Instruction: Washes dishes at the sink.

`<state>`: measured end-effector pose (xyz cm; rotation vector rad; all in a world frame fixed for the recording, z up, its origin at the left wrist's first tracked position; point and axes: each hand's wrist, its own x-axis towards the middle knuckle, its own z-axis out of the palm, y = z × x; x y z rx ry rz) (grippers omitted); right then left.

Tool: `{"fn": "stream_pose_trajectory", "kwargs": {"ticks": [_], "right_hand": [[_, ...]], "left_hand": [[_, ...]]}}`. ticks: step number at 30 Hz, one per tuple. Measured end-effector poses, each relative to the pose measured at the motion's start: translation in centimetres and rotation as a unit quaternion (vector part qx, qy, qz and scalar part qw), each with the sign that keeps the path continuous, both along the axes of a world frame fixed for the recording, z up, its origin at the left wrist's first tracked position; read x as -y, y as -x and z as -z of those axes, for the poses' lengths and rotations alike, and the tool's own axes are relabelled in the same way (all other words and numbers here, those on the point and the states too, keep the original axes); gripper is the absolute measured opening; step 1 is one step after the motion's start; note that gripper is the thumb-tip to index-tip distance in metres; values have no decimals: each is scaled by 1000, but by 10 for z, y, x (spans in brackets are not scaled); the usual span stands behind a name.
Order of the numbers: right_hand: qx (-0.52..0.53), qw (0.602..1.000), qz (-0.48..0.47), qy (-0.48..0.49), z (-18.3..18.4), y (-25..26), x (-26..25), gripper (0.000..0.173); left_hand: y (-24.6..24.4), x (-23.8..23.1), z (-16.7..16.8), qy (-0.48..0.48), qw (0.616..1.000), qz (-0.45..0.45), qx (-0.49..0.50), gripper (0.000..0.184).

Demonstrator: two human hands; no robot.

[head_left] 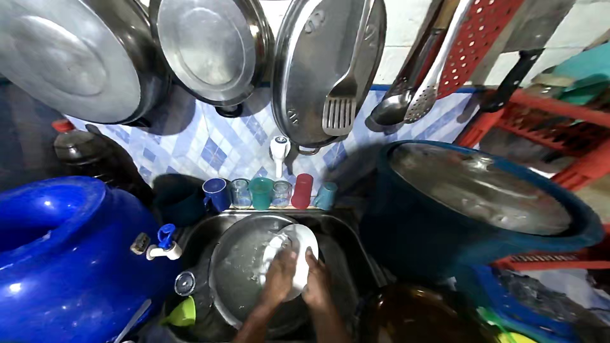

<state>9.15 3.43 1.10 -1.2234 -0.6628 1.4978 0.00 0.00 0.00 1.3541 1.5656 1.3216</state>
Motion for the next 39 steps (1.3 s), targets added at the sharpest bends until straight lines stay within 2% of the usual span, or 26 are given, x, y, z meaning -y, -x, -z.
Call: {"fn": "stream_pose_trajectory", "kwargs": {"ticks": [1,2,6,8,10,12,14,16,17,18,20,22,23,24,25,27,28,29,32,33,35,37,39], "right_hand": [[-4,1000,-1,6,-4,1,2,31],[-4,1000,-4,7,-8,0,3,32],[-1,1000,-1,0,-26,1,16,33],[-7,1000,10,-18,-28,4,13,32],[2,999,17,-30,-24,5,11,33],[8,999,20,-39,-21,4,11,34],[22,998,18,-59,-23,8,14,29],[101,985,-21,-137,-28,11,21,26],[168,965,-56,-192,-32,13,24,24],[247,933,-101,-241,-34,15,26,23],[390,837,-220,-313,-28,20,31,26],[517,705,-328,-357,-5,28,37,32],[552,652,-368,-367,8,31,40,35],[559,622,-409,-365,20,32,43,37],[538,611,-471,-339,26,30,42,41],[453,632,-562,-284,39,21,28,47],[435,655,-565,-249,42,17,22,49],[462,667,-546,-209,44,14,13,54],[627,647,-406,-151,76,19,-25,81],[663,637,-357,-168,93,26,-34,87],[671,642,-292,-230,121,46,-41,90],[613,641,-346,-306,126,66,-32,81],[524,618,-417,-413,128,81,-30,68]], "left_hand": [[-1,0,10,-3,994,25,-110,65],[2,-1,15,-5,986,25,-163,72],[28,-1,9,106,979,-43,-171,72],[9,7,-7,91,977,-43,-186,80],[-19,23,-14,19,987,-27,-159,82],[-30,26,-4,-41,986,-38,-154,90],[-18,21,10,-16,992,-57,-109,86],[11,17,16,69,996,-39,43,70],[25,16,12,97,983,-42,151,67],[39,15,7,114,956,-37,268,74],[57,20,-6,101,893,-52,436,82],[71,26,-7,90,854,-90,505,73],[75,25,0,104,838,-131,520,60],[76,23,11,120,824,-176,524,44],[76,22,21,126,809,-214,533,33],[76,21,38,118,784,-269,547,29],[75,22,44,115,777,-284,549,30],[76,23,47,114,774,-288,552,32],[79,25,54,112,781,-266,554,44],[80,25,57,110,789,-253,549,47],[83,23,64,97,803,-230,541,50],[86,21,71,91,802,-229,545,51],[87,19,76,85,803,-217,549,55]]}}
